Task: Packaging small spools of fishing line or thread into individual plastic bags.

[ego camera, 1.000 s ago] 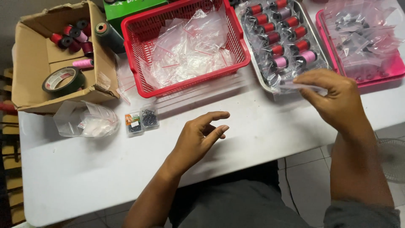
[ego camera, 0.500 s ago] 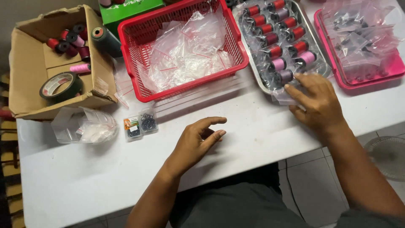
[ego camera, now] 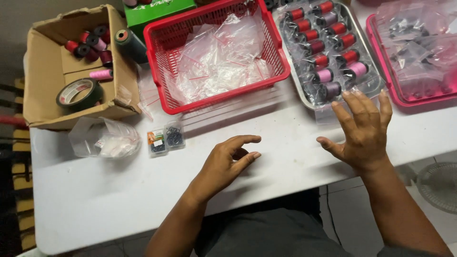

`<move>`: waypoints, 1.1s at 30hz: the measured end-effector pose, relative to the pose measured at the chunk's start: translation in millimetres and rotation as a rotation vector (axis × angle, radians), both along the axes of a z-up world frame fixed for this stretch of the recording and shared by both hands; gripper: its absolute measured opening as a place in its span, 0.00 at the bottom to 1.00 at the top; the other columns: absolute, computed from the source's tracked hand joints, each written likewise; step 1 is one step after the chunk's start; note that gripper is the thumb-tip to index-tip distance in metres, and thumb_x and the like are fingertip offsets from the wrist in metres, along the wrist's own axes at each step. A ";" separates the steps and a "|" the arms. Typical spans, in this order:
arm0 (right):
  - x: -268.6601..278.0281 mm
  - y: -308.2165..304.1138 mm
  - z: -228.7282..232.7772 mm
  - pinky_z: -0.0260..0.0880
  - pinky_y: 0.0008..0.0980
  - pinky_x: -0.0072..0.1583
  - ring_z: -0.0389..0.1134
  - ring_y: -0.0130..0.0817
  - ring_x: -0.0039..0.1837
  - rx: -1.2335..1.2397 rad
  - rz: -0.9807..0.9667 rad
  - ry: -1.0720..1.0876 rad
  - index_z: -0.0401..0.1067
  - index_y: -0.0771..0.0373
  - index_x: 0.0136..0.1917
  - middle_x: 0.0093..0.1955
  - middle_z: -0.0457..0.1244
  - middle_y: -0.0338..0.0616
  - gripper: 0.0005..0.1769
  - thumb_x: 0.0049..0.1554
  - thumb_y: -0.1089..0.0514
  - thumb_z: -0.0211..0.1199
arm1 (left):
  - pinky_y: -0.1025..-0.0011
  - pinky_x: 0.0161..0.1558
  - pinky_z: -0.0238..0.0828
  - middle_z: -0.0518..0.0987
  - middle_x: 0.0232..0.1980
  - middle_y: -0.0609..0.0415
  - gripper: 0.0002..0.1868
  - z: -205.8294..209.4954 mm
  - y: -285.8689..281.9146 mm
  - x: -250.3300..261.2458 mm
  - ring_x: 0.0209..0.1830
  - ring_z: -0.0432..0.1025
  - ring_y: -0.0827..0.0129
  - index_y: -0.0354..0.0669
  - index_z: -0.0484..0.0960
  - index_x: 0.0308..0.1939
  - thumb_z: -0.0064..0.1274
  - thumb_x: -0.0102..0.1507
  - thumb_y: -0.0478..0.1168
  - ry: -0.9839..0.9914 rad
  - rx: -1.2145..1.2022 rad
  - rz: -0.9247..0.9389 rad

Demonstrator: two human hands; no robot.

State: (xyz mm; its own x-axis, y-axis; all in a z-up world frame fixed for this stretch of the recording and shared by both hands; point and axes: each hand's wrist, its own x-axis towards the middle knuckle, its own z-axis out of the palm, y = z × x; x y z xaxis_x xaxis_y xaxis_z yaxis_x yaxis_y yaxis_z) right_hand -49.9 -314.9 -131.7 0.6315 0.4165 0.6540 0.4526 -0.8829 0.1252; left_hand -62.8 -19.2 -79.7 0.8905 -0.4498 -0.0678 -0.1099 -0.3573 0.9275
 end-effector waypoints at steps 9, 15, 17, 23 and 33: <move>2.6 5.0 -17.5 0.43 0.53 0.72 0.63 0.50 0.62 0.003 -0.019 0.051 0.73 0.68 0.50 0.56 0.65 0.55 0.33 0.54 0.36 0.47 | 0.79 0.40 0.70 0.75 0.48 0.54 0.15 15.4 33.4 -9.0 0.33 0.71 0.74 0.42 0.73 0.48 0.48 0.58 0.42 -0.145 -0.032 0.054; -27.1 28.7 -12.0 0.46 0.59 0.69 0.58 0.55 0.61 0.164 0.078 0.005 0.70 0.70 0.46 0.56 0.61 0.61 0.25 0.54 0.44 0.51 | 0.74 0.55 0.63 0.76 0.49 0.51 0.14 54.3 100.2 -6.4 0.51 0.70 0.68 0.39 0.75 0.47 0.48 0.59 0.39 -0.373 0.087 0.347; -40.9 47.0 -17.2 0.47 0.58 0.68 0.58 0.53 0.61 0.186 0.130 0.040 0.70 0.68 0.45 0.55 0.61 0.58 0.19 0.52 0.49 0.54 | 0.72 0.53 0.63 0.76 0.48 0.48 0.12 64.2 130.0 5.6 0.50 0.70 0.65 0.36 0.75 0.47 0.48 0.60 0.36 -0.490 0.203 0.443; -67.9 85.8 -24.6 0.50 0.55 0.66 0.59 0.47 0.59 0.214 0.253 0.211 0.68 0.63 0.44 0.54 0.60 0.51 0.09 0.50 0.57 0.57 | 0.68 0.38 0.67 0.79 0.39 0.48 0.06 57.2 216.3 92.8 0.37 0.73 0.64 0.34 0.79 0.43 0.51 0.64 0.32 -0.621 0.563 0.574; -65.9 89.3 -27.2 0.59 0.52 0.63 0.59 0.46 0.59 0.212 0.220 0.241 0.67 0.64 0.45 0.55 0.59 0.51 0.10 0.50 0.58 0.56 | 0.51 0.39 0.63 0.76 0.37 0.37 0.16 -26.4 260.9 240.2 0.40 0.67 0.38 0.46 0.78 0.43 0.49 0.55 0.46 -0.256 0.996 0.503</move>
State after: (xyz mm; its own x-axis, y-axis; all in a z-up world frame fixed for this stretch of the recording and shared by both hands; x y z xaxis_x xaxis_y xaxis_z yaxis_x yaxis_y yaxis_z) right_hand -115.8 -225.6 -158.9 0.6882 0.4306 0.5839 0.6284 -0.7560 -0.1832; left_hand 177.4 241.7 -106.1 0.9935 0.1130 0.0153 0.1085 -0.9779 0.1789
